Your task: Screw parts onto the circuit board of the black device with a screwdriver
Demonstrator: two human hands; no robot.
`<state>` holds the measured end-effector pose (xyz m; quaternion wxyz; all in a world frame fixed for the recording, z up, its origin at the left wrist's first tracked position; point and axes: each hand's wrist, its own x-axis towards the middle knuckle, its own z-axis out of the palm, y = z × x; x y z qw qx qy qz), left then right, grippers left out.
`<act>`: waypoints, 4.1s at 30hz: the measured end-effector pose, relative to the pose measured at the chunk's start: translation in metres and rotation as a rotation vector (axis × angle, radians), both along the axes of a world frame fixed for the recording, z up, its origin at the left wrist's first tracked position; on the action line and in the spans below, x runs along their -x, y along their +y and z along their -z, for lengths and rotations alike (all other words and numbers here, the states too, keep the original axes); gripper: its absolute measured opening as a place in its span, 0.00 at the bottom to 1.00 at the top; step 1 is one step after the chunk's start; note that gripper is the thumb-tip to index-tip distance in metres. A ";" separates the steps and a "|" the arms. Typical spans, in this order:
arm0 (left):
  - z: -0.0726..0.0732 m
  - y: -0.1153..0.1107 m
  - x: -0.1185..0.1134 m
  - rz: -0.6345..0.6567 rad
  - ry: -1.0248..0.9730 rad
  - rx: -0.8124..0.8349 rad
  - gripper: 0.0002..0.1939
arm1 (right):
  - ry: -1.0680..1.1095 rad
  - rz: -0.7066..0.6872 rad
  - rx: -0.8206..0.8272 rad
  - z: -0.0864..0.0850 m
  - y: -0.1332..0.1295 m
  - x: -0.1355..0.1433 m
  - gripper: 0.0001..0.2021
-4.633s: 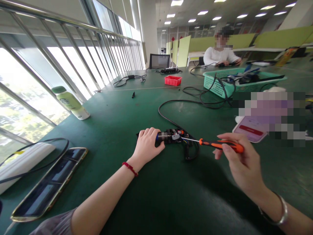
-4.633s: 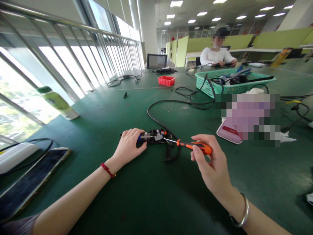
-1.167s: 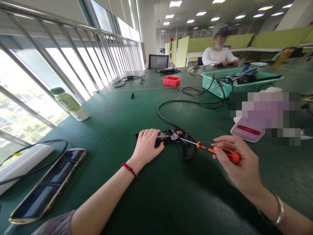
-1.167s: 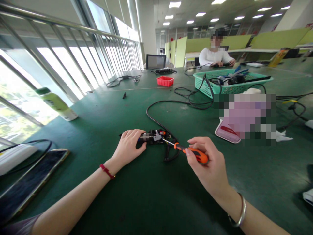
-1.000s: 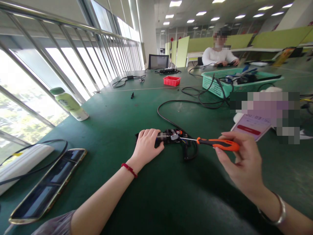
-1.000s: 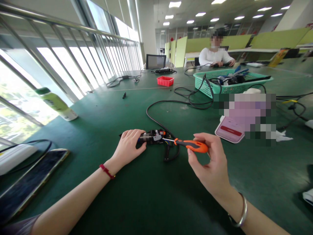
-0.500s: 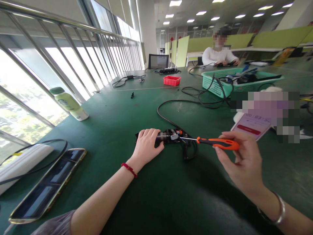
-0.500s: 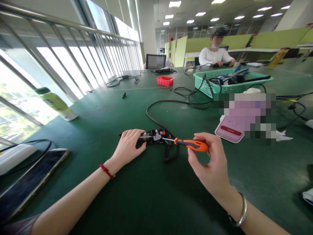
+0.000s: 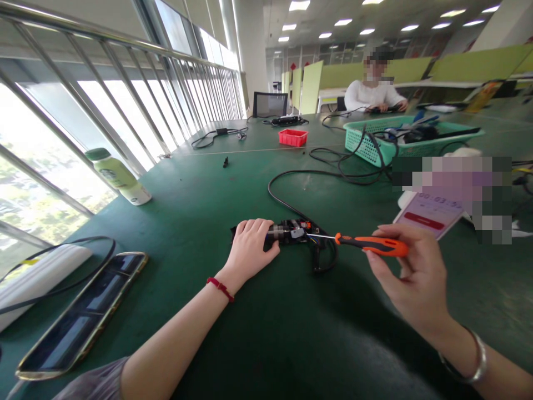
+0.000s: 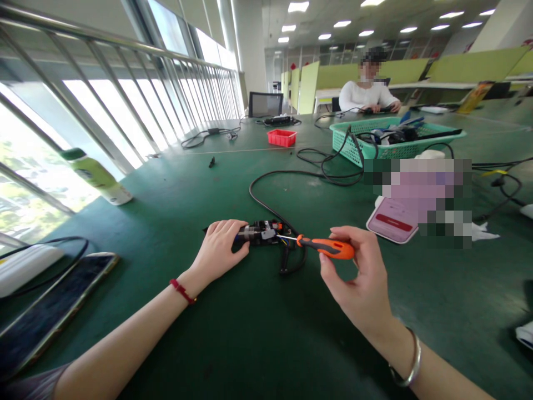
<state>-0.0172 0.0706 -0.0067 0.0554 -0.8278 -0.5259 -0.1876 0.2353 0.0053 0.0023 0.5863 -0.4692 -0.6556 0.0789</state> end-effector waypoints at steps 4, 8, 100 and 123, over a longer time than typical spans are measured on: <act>0.000 0.000 0.000 0.008 -0.008 -0.007 0.15 | -0.056 0.000 0.087 -0.003 -0.002 0.001 0.09; 0.000 0.000 0.000 0.014 -0.020 -0.008 0.14 | -0.065 -0.035 0.149 -0.005 -0.004 0.002 0.08; 0.000 0.000 0.001 0.016 -0.016 -0.009 0.15 | 0.110 -0.127 0.282 -0.003 -0.001 0.001 0.15; 0.000 0.000 0.001 0.008 -0.010 0.002 0.14 | 0.050 -0.030 0.197 -0.004 -0.001 0.002 0.14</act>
